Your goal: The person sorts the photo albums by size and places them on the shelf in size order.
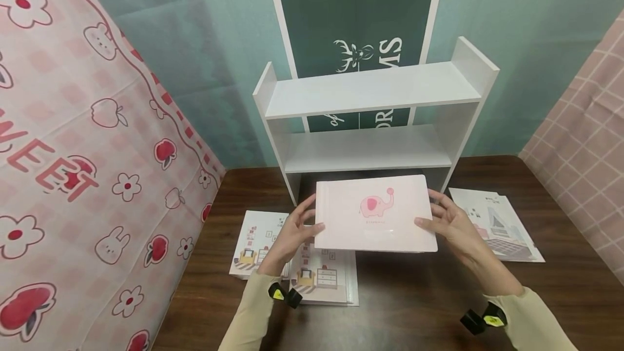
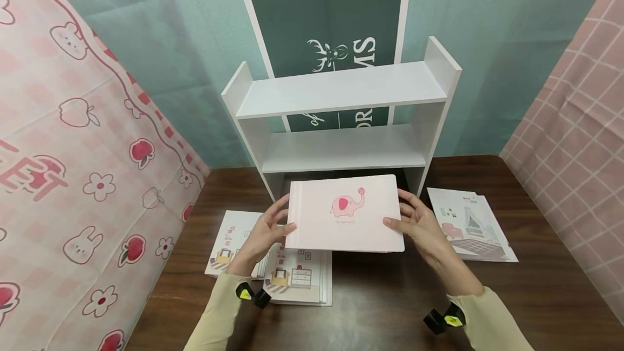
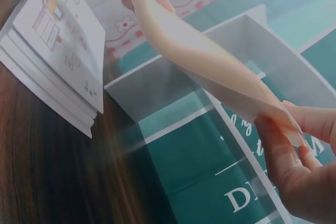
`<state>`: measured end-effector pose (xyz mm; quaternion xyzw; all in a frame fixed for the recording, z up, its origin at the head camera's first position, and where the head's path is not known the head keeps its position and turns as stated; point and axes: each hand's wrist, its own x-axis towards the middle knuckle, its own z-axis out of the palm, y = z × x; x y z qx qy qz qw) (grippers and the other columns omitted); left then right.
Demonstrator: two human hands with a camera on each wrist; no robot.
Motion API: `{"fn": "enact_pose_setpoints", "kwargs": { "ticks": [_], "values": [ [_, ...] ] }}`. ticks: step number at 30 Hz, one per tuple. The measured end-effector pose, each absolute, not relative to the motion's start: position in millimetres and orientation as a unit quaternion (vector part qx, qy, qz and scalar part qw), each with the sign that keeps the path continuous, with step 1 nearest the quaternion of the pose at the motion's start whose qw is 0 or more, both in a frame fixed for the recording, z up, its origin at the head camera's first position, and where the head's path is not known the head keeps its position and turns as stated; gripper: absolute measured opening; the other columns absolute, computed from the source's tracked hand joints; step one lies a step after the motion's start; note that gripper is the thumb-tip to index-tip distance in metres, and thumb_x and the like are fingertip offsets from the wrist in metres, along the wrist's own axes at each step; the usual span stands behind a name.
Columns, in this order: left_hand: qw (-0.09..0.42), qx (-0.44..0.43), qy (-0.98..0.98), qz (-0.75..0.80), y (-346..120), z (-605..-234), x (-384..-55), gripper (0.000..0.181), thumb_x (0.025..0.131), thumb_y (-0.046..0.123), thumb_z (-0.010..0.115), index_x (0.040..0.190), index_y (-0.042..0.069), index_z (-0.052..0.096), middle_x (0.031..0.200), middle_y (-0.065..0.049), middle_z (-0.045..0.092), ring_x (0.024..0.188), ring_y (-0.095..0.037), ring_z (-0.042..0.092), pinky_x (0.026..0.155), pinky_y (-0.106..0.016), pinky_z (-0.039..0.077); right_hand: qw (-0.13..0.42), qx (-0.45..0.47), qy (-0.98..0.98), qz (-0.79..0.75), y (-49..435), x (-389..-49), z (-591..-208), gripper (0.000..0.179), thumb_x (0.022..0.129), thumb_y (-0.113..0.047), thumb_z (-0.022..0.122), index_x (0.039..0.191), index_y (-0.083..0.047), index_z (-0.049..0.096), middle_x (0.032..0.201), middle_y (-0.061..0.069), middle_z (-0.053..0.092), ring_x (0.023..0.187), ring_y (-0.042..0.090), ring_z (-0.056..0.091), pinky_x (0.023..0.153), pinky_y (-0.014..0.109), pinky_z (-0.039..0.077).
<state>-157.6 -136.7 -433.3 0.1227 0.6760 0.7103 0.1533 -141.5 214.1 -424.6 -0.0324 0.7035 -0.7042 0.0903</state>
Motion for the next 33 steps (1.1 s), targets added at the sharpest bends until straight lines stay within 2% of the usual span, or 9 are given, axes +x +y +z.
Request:
{"fn": "enact_pose_setpoints", "kwargs": {
  "ticks": [12, 22, 26, 33],
  "values": [
    [0.138, 0.123, 0.662, 0.726, -135.8, -423.9, -158.2, 0.071, 0.088, -0.003, 0.058, 0.147, 0.017, 0.024, 0.134, -0.023, 0.044, 0.084, -0.013, 0.067, 0.078, -0.037, 0.054, 0.086, -0.055, 0.657, -0.747, 214.3, -139.8, -418.5, 0.055, 0.089, -0.001, 0.059, 0.136, -0.004, 0.032, 0.106, -0.011, 0.066, 0.086, 0.009, 0.067, 0.070, 0.024, 0.055],
    [0.122, 0.135, 0.656, 0.733, -135.8, -420.4, -158.1, 0.069, 0.088, -0.006, 0.056, 0.147, 0.012, 0.025, 0.133, -0.025, 0.044, 0.089, -0.013, 0.066, 0.078, -0.034, 0.054, 0.086, -0.069, 0.664, -0.740, 216.4, -141.5, -416.2, 0.056, 0.089, -0.002, 0.059, 0.138, -0.005, 0.031, 0.109, -0.013, 0.065, 0.087, 0.010, 0.068, 0.071, 0.026, 0.055],
    [0.122, 0.135, 0.656, 0.733, -136.3, -418.1, -157.5, 0.069, 0.088, -0.007, 0.056, 0.147, 0.012, 0.025, 0.133, -0.025, 0.044, 0.086, -0.013, 0.067, 0.077, -0.035, 0.054, 0.085, -0.085, 0.662, -0.740, 217.0, -142.9, -415.2, 0.058, 0.089, 0.000, 0.058, 0.138, -0.003, 0.029, 0.111, -0.012, 0.064, 0.089, 0.011, 0.067, 0.071, 0.027, 0.055],
    [0.118, 0.133, 0.667, 0.724, -139.2, -414.1, -157.5, 0.068, 0.088, -0.005, 0.057, 0.146, 0.014, 0.027, 0.133, -0.024, 0.045, 0.092, -0.017, 0.064, 0.078, -0.035, 0.054, 0.095, -0.113, 0.652, -0.744, 217.1, -142.3, -412.0, 0.060, 0.088, 0.004, 0.057, 0.139, -0.004, 0.028, 0.114, -0.009, 0.061, 0.095, 0.010, 0.065, 0.073, 0.028, 0.055]
  ]
}}
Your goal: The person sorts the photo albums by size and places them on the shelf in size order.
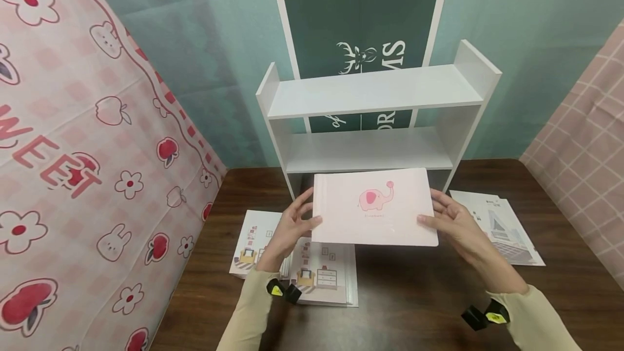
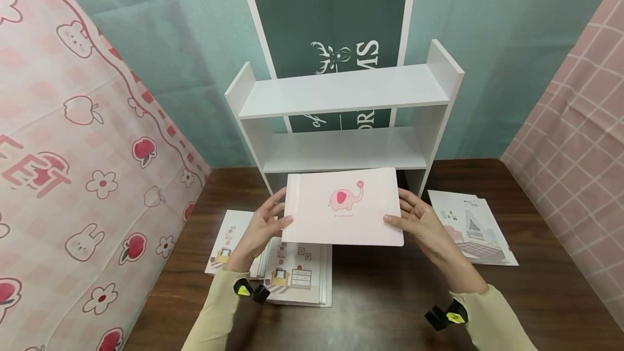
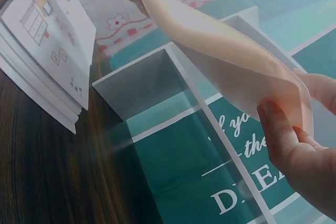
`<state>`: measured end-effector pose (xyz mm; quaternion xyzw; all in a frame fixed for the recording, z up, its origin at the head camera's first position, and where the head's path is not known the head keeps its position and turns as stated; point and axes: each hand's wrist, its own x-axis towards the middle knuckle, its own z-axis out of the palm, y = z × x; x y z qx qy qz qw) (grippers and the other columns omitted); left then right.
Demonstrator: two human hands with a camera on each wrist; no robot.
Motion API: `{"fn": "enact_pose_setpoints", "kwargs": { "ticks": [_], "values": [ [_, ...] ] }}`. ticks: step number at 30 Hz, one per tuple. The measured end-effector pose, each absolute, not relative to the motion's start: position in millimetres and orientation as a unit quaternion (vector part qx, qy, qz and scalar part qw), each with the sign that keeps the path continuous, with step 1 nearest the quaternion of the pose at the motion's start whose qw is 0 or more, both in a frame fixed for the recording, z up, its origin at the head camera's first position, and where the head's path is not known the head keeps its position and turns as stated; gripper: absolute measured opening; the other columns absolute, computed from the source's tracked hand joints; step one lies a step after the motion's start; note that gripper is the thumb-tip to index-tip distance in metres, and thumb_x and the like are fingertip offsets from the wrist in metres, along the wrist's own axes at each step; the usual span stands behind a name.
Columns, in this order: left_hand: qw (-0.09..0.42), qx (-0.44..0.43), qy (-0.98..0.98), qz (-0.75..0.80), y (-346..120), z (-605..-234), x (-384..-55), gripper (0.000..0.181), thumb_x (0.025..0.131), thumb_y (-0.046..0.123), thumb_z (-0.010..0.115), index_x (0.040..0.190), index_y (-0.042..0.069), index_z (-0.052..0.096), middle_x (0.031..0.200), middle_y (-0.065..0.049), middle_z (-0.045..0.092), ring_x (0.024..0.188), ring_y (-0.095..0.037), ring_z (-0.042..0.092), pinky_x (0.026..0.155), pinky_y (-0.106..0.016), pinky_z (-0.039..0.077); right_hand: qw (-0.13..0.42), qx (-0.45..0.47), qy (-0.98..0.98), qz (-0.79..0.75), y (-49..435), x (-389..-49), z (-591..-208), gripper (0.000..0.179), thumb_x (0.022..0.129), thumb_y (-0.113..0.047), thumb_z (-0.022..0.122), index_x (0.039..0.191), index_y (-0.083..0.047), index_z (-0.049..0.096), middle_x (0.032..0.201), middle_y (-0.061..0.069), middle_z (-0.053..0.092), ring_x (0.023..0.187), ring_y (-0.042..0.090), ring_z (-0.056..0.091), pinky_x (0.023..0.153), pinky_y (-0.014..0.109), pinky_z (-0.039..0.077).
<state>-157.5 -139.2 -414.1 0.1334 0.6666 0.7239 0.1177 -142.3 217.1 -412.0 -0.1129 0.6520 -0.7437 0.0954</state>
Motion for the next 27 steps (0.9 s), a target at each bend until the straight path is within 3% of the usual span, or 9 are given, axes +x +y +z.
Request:
{"fn": "enact_pose_setpoints", "kwargs": {
  "ticks": [11, 27],
  "values": [
    [0.111, 0.135, 0.676, 0.716, -143.5, -406.1, -158.1, 0.067, 0.088, -0.004, 0.057, 0.146, 0.014, 0.028, 0.133, -0.024, 0.046, 0.095, -0.021, 0.064, 0.076, -0.039, 0.055, 0.086, -0.152, 0.621, -0.764, 213.7, -143.6, -411.9, 0.060, 0.085, 0.013, 0.054, 0.137, -0.005, 0.030, 0.119, -0.004, 0.059, 0.103, 0.010, 0.062, 0.076, 0.026, 0.054],
    [0.109, 0.130, 0.670, 0.722, -145.2, -405.1, -159.5, 0.066, 0.088, -0.003, 0.057, 0.145, 0.016, 0.030, 0.133, -0.022, 0.047, 0.091, -0.016, 0.066, 0.075, -0.037, 0.055, 0.082, -0.149, 0.624, -0.763, 212.7, -144.7, -406.4, 0.057, 0.086, 0.012, 0.054, 0.136, -0.007, 0.033, 0.119, -0.004, 0.059, 0.102, 0.009, 0.063, 0.076, 0.026, 0.054]
  ]
}}
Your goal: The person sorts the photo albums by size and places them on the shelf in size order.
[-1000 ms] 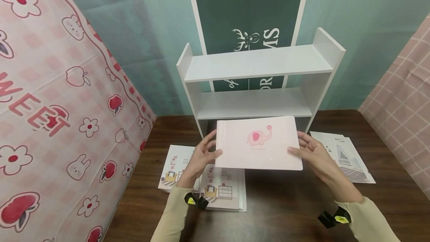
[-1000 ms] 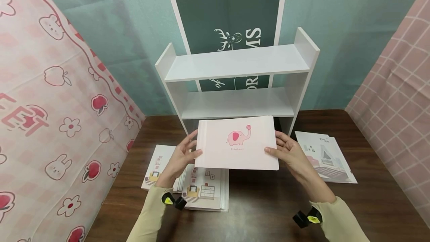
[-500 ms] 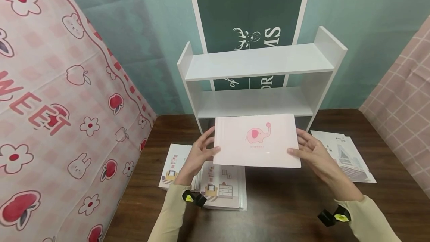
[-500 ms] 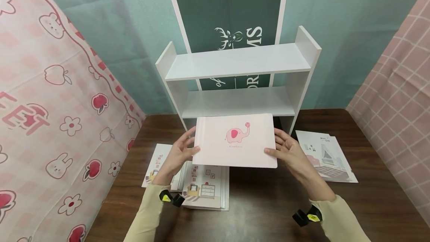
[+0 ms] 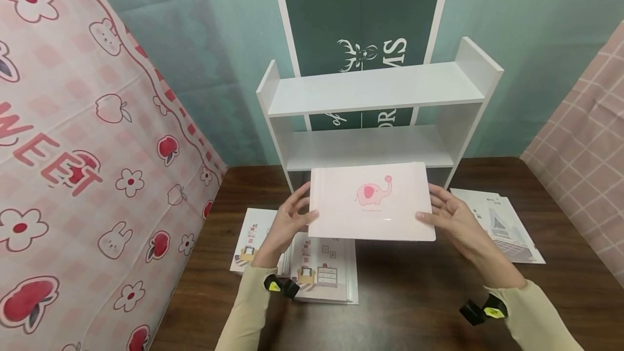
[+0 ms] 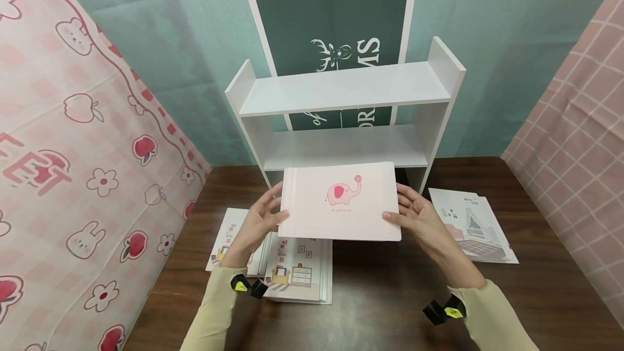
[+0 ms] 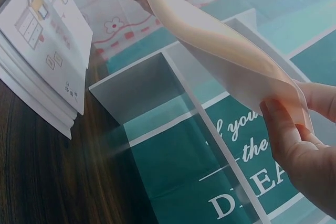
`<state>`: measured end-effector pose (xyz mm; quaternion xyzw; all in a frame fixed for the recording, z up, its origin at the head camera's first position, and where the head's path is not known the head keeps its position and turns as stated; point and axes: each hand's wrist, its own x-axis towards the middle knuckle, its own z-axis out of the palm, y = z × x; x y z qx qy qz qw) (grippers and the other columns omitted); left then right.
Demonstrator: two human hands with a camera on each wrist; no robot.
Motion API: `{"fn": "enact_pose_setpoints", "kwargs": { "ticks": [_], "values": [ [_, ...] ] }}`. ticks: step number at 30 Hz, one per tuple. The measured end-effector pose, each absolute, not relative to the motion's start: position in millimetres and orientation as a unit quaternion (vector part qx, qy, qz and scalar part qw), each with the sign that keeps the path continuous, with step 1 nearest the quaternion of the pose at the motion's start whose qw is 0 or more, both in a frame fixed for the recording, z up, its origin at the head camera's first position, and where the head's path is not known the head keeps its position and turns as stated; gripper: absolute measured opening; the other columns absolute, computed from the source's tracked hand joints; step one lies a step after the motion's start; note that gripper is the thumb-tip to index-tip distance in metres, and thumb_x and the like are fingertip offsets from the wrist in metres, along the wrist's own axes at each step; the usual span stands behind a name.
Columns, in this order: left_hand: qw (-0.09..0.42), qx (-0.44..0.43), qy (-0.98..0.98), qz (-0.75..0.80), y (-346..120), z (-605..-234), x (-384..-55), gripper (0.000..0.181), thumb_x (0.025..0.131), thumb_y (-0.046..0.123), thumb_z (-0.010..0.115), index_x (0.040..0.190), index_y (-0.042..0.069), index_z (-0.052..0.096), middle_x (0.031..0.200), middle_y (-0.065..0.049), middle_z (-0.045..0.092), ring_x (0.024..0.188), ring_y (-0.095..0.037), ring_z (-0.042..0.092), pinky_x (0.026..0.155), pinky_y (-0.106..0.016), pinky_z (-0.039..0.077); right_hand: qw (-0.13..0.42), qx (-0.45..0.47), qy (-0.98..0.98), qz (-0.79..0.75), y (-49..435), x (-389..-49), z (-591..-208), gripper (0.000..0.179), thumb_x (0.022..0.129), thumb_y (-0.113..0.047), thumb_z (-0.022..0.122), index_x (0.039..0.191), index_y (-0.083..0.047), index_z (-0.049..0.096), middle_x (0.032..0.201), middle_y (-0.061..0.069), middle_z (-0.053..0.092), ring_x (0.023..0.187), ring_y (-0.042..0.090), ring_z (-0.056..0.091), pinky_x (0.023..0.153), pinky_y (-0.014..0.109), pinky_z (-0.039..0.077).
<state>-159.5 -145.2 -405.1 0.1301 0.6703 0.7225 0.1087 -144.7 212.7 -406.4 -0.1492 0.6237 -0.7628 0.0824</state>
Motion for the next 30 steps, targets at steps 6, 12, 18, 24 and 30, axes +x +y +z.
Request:
{"fn": "enact_pose_setpoints", "kwargs": {
  "ticks": [6, 12, 18, 24, 30],
  "values": [
    [0.096, 0.131, 0.671, 0.723, -146.9, -401.8, -159.1, 0.066, 0.088, -0.004, 0.057, 0.145, 0.015, 0.030, 0.133, -0.022, 0.047, 0.097, -0.023, 0.064, 0.074, -0.037, 0.055, 0.074, -0.138, 0.651, -0.743, 210.4, -147.3, -404.9, 0.061, 0.086, 0.009, 0.057, 0.138, -0.004, 0.030, 0.119, -0.007, 0.058, 0.101, 0.008, 0.062, 0.076, 0.025, 0.054],
    [0.088, 0.131, 0.672, 0.724, -147.7, -397.5, -158.2, 0.066, 0.088, -0.006, 0.056, 0.145, 0.014, 0.031, 0.134, -0.023, 0.046, 0.108, -0.037, 0.058, 0.076, -0.041, 0.054, 0.073, -0.131, 0.654, -0.741, 208.5, -148.7, -403.0, 0.063, 0.085, 0.008, 0.059, 0.140, -0.003, 0.029, 0.119, -0.007, 0.058, 0.101, 0.008, 0.062, 0.075, 0.026, 0.054],
    [0.083, 0.131, 0.677, 0.720, -148.0, -396.7, -157.6, 0.065, 0.088, -0.006, 0.056, 0.145, 0.012, 0.030, 0.134, -0.024, 0.046, 0.107, -0.037, 0.058, 0.076, -0.040, 0.054, 0.068, -0.133, 0.649, -0.746, 206.9, -146.5, -400.8, 0.061, 0.085, 0.008, 0.059, 0.138, -0.004, 0.030, 0.118, -0.007, 0.059, 0.100, 0.008, 0.063, 0.076, 0.025, 0.054],
    [0.079, 0.136, 0.664, 0.731, -151.1, -407.1, -164.1, 0.066, 0.088, -0.007, 0.055, 0.145, 0.014, 0.030, 0.133, -0.024, 0.047, 0.102, -0.033, 0.060, 0.073, -0.039, 0.055, 0.065, -0.142, 0.639, -0.753, 206.1, -146.0, -398.2, 0.060, 0.085, 0.009, 0.057, 0.138, -0.005, 0.031, 0.119, -0.006, 0.059, 0.101, 0.009, 0.063, 0.075, 0.025, 0.054],
    [0.074, 0.144, 0.651, 0.741, -152.6, -413.4, -167.8, 0.066, 0.089, -0.006, 0.055, 0.145, 0.017, 0.030, 0.134, -0.023, 0.046, 0.097, -0.023, 0.063, 0.071, -0.037, 0.056, 0.064, -0.147, 0.634, -0.756, 205.6, -145.9, -395.6, 0.060, 0.085, 0.011, 0.056, 0.138, -0.004, 0.031, 0.119, -0.006, 0.059, 0.101, 0.009, 0.063, 0.075, 0.025, 0.054]
  ]
}}
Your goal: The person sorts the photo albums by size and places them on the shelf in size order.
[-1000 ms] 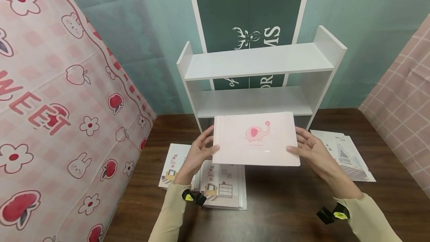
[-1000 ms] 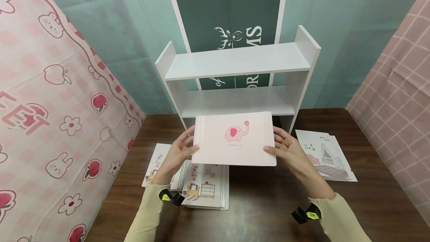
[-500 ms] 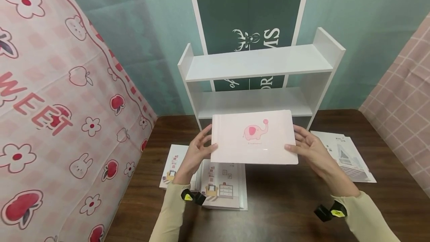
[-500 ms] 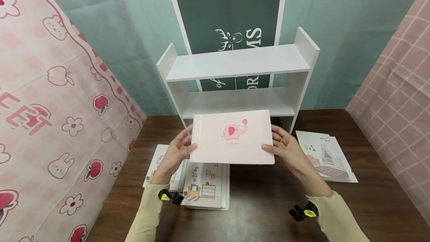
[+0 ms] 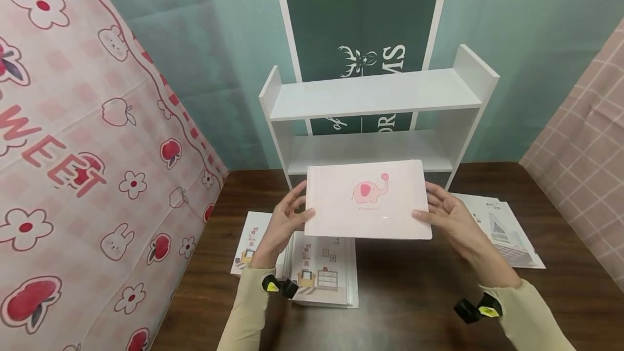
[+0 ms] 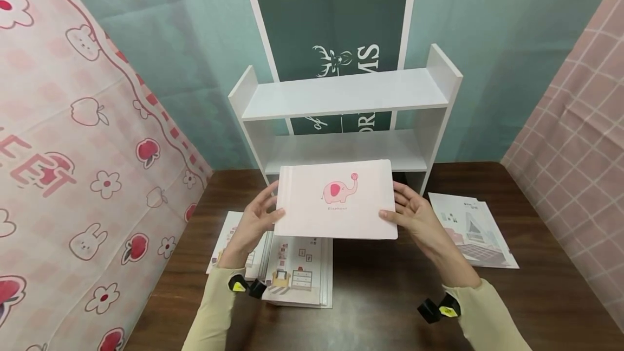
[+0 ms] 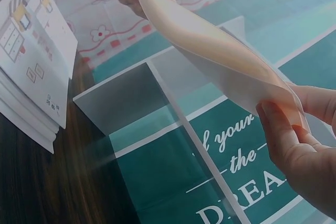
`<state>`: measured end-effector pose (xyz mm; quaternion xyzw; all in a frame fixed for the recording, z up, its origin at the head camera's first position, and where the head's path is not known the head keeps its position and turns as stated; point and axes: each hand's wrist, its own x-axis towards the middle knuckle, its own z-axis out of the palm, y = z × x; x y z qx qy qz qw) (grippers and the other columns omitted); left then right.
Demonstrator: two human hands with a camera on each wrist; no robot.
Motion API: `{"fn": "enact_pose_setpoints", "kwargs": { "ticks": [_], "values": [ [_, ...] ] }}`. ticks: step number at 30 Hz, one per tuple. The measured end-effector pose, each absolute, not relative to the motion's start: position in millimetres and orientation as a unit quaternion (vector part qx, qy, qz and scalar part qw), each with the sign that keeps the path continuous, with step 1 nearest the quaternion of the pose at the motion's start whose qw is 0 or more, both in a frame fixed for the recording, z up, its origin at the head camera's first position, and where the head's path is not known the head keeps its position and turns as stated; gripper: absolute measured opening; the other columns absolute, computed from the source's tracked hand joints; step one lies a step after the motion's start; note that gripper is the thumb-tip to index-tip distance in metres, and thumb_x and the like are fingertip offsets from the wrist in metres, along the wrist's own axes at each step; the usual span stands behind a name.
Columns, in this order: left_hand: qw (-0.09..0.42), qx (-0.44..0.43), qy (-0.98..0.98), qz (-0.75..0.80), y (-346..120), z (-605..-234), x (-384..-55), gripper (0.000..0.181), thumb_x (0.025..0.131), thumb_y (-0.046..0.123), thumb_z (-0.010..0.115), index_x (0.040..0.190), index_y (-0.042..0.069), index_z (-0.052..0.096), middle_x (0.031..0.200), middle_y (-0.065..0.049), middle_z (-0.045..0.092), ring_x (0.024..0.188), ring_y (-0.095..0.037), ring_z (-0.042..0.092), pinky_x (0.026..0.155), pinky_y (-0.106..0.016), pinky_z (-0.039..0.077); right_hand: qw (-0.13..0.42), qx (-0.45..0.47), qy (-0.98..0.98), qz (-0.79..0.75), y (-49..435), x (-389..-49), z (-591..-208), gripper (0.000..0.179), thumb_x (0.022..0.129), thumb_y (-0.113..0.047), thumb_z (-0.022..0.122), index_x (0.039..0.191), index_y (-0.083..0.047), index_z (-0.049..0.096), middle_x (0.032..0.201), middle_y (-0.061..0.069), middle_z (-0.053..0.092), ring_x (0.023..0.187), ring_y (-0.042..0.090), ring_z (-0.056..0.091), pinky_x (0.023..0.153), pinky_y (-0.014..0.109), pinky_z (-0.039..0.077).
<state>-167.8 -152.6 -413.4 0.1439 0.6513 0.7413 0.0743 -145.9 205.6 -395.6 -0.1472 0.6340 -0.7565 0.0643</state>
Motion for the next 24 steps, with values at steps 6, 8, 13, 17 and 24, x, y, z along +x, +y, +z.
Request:
{"fn": "enact_pose_setpoints", "kwargs": {
  "ticks": [6, 8, 13, 17, 24],
  "values": [
    [0.064, 0.152, 0.647, 0.744, -153.6, -411.1, -166.4, 0.065, 0.088, -0.004, 0.056, 0.144, 0.018, 0.033, 0.133, -0.024, 0.046, 0.094, -0.018, 0.066, 0.071, -0.035, 0.056, 0.063, -0.149, 0.635, -0.755, 204.0, -147.2, -392.6, 0.059, 0.085, 0.010, 0.056, 0.137, -0.004, 0.031, 0.119, -0.005, 0.059, 0.101, 0.009, 0.063, 0.076, 0.025, 0.054],
    [0.062, 0.153, 0.647, 0.745, -154.0, -410.7, -166.1, 0.065, 0.088, -0.004, 0.057, 0.144, 0.018, 0.033, 0.133, -0.024, 0.046, 0.093, -0.018, 0.066, 0.071, -0.035, 0.056, 0.063, -0.148, 0.634, -0.756, 203.4, -147.8, -391.6, 0.059, 0.085, 0.011, 0.056, 0.137, -0.004, 0.032, 0.118, -0.005, 0.059, 0.100, 0.009, 0.063, 0.075, 0.025, 0.054],
    [0.056, 0.150, 0.645, 0.747, -155.3, -410.2, -165.4, 0.064, 0.087, -0.003, 0.058, 0.143, 0.019, 0.035, 0.131, -0.023, 0.048, 0.092, -0.019, 0.066, 0.069, -0.035, 0.056, 0.066, -0.145, 0.632, -0.758, 201.7, -148.4, -390.7, 0.059, 0.085, 0.010, 0.057, 0.137, -0.004, 0.032, 0.118, -0.005, 0.059, 0.099, 0.010, 0.064, 0.076, 0.025, 0.054],
    [0.054, 0.149, 0.643, 0.749, -156.7, -409.3, -164.9, 0.064, 0.087, -0.003, 0.059, 0.143, 0.018, 0.036, 0.130, -0.022, 0.048, 0.092, -0.020, 0.066, 0.069, -0.035, 0.056, 0.064, -0.144, 0.628, -0.762, 200.3, -148.0, -391.6, 0.060, 0.085, 0.011, 0.057, 0.137, -0.004, 0.031, 0.118, -0.005, 0.059, 0.100, 0.009, 0.063, 0.076, 0.025, 0.054],
    [0.046, 0.151, 0.646, 0.747, -158.2, -405.0, -164.6, 0.063, 0.088, -0.004, 0.057, 0.143, 0.015, 0.035, 0.133, -0.024, 0.046, 0.092, -0.018, 0.067, 0.068, -0.032, 0.056, 0.061, -0.148, 0.627, -0.762, 197.6, -148.3, -388.7, 0.062, 0.085, 0.010, 0.057, 0.139, -0.003, 0.030, 0.119, -0.004, 0.058, 0.101, 0.009, 0.063, 0.076, 0.026, 0.054]
  ]
}}
